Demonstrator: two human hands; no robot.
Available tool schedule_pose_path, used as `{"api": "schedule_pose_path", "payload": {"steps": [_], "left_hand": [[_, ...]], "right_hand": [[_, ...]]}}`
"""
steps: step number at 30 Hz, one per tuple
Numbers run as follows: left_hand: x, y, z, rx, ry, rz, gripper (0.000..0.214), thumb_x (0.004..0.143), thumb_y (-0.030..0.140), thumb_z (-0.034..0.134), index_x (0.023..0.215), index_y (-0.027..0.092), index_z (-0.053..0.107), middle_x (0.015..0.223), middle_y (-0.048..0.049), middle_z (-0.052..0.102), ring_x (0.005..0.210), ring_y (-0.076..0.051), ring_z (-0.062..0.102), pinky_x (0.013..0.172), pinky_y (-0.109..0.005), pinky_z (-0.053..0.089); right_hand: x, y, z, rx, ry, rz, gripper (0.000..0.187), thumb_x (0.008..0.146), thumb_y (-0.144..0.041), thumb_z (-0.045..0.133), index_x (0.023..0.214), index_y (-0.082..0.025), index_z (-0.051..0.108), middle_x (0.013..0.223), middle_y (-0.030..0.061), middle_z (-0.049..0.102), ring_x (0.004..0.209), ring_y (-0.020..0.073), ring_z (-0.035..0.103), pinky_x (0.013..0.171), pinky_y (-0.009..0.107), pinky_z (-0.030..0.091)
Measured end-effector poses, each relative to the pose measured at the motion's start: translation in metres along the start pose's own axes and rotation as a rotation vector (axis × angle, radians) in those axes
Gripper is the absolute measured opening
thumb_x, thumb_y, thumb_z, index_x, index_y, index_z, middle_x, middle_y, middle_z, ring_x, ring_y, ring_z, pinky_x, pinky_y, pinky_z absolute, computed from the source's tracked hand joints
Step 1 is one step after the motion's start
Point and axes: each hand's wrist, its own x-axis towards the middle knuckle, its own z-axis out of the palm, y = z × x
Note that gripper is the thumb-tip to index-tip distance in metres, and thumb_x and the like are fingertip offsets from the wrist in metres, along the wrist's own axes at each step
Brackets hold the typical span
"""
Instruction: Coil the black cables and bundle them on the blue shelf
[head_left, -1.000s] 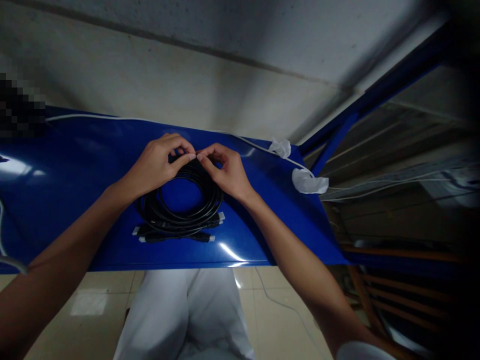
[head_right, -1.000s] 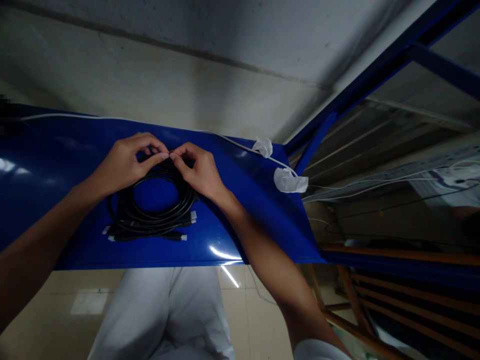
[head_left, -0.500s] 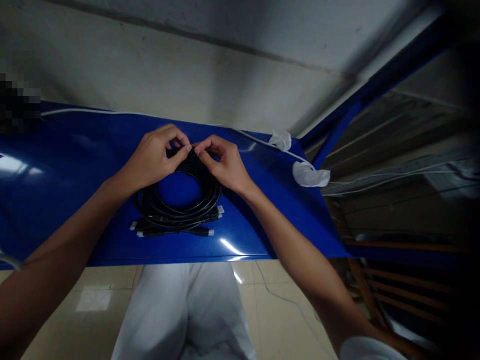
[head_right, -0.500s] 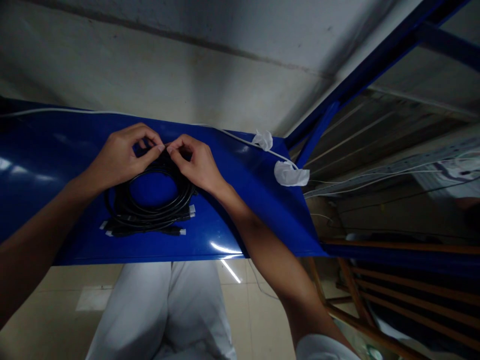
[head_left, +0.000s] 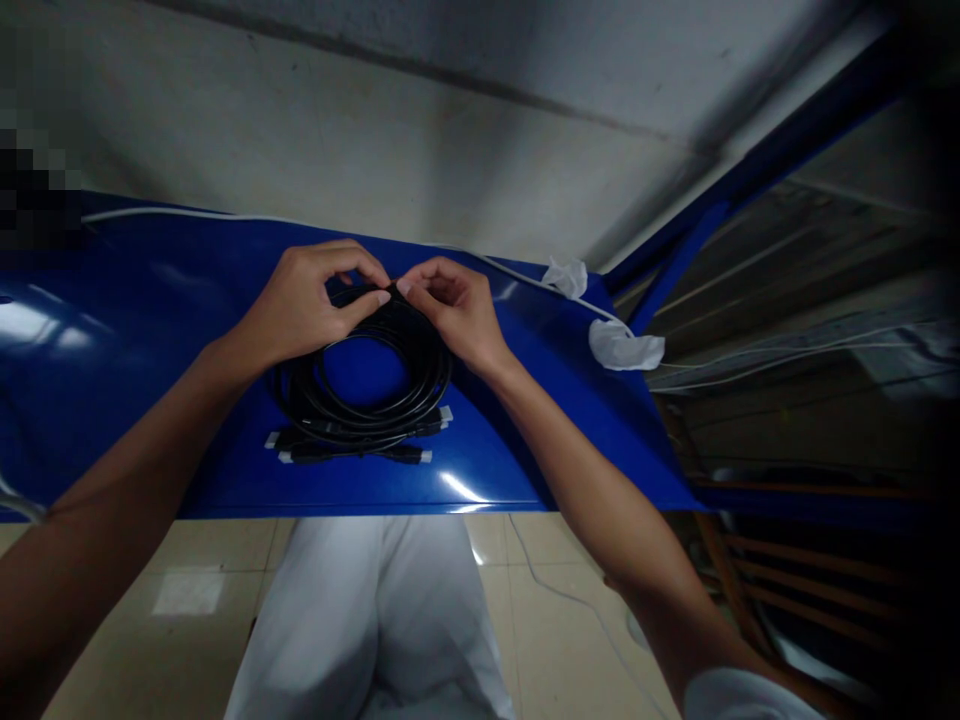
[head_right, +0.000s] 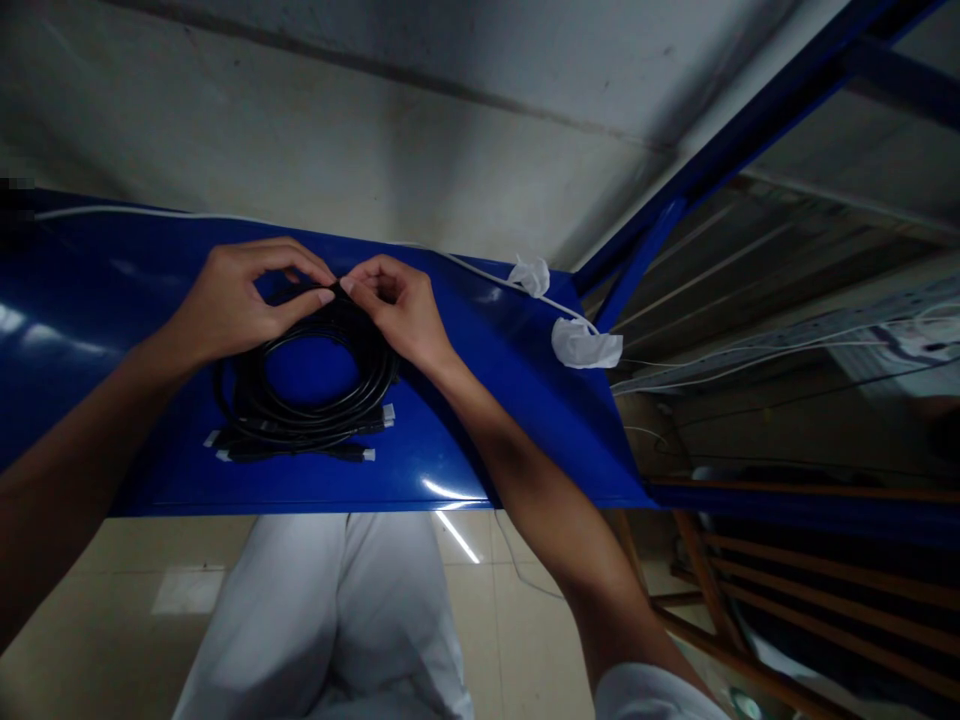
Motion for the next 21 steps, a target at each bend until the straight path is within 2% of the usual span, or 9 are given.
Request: {"api": "schedule_pose_path", "payload": {"steps": [6, 10, 12, 14, 18, 21], "left_hand": [[0.001, 0.008, -0.015, 0.017, -0.045, 0.096, 0.032, 0.094, 0.048, 0.08, 0.114, 0.024, 0.076, 0.12, -0.0039, 0.075, 0.112, -0.024, 0.068, 0.104, -0.041, 0.053], [-0.012, 0.03, -0.019, -0.016, -0.275, 0.11, 0.035, 0.093, 0.057, 0.082, 0.103, 0.024, 0.078, 0.107, -0.0028, 0.077, 0.108, -0.025, 0.069, 0.106, -0.043, 0.05], [-0.025, 0.045, -0.015, 0.066, -0.37, 0.085, 0.047, 0.086, 0.064, 0.087, 0.111, 0.024, 0.079, 0.115, -0.0044, 0.078, 0.114, -0.029, 0.068, 0.112, -0.047, 0.047], [-0.038, 0.058, -0.009, 0.16, -0.41, 0.075, 0.055, 0.084, 0.065, 0.089, 0.118, 0.024, 0.079, 0.126, -0.007, 0.076, 0.124, -0.033, 0.065, 0.115, -0.05, 0.044], [-0.051, 0.076, -0.003, 0.221, -0.458, 0.082, 0.027, 0.099, 0.048, 0.076, 0.109, 0.023, 0.077, 0.12, -0.0059, 0.076, 0.118, -0.029, 0.066, 0.112, -0.047, 0.045], [-0.051, 0.083, -0.007, 0.209, -0.493, 0.065, 0.016, 0.103, 0.038, 0.068, 0.103, 0.023, 0.074, 0.114, -0.0039, 0.076, 0.111, -0.026, 0.068, 0.107, -0.043, 0.046]], "right_hand": [[0.001, 0.005, 0.001, 0.086, 0.023, -0.038, 0.043, 0.093, -0.061, 0.082, 0.096, -0.019, 0.07, 0.086, 0.0007, 0.073, 0.08, 0.0145, 0.067, 0.074, 0.027, 0.053], [0.002, 0.004, 0.0, 0.112, 0.036, -0.027, 0.036, 0.093, -0.053, 0.083, 0.095, -0.019, 0.071, 0.087, 0.0009, 0.074, 0.081, 0.0145, 0.068, 0.079, 0.029, 0.055], [0.003, 0.001, 0.0, 0.131, 0.038, -0.009, 0.034, 0.093, -0.051, 0.083, 0.094, -0.02, 0.071, 0.088, 0.0011, 0.075, 0.081, 0.0149, 0.069, 0.081, 0.03, 0.057], [0.004, -0.002, -0.001, 0.172, 0.026, 0.015, 0.034, 0.093, -0.051, 0.083, 0.094, -0.02, 0.07, 0.09, 0.002, 0.077, 0.081, 0.0155, 0.07, 0.08, 0.03, 0.058], [0.005, -0.008, 0.0, 0.272, 0.008, 0.047, 0.03, 0.091, -0.047, 0.085, 0.094, -0.02, 0.071, 0.099, 0.0039, 0.079, 0.086, 0.0164, 0.07, 0.074, 0.029, 0.061], [0.005, -0.011, 0.0, 0.351, -0.023, 0.109, 0.023, 0.091, -0.037, 0.086, 0.093, -0.019, 0.072, 0.098, 0.0028, 0.077, 0.085, 0.0151, 0.07, 0.072, 0.027, 0.064]]}}
